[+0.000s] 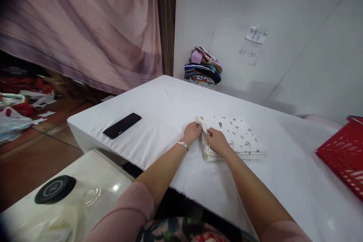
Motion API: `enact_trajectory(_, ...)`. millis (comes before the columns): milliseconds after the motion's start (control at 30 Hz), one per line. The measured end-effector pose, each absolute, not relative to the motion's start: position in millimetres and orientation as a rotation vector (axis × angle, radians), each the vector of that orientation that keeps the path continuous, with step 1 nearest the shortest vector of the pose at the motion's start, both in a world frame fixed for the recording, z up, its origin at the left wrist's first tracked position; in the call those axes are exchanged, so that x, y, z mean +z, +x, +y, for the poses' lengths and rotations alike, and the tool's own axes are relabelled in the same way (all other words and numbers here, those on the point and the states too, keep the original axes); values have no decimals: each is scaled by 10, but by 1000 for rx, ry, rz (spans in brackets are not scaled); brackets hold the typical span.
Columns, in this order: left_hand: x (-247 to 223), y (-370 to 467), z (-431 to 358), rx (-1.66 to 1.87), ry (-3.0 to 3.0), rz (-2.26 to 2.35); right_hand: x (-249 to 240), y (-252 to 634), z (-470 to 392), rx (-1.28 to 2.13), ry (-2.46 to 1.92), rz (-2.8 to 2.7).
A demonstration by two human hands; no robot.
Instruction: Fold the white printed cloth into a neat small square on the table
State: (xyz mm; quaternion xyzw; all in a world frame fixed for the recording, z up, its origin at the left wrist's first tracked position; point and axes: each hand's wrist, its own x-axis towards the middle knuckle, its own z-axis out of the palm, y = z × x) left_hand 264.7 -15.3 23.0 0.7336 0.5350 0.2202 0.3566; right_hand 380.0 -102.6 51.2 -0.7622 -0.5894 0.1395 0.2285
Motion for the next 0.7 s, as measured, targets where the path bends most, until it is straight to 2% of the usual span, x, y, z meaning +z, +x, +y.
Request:
enact_trajectory(300,279,2779,-73,510,1854,1543,323,3846,-1072,493,-1881,-1458)
enact_trajectory(700,266,2835,36,458,1833,1532,306,3830,-1103,494,-1847,-1467)
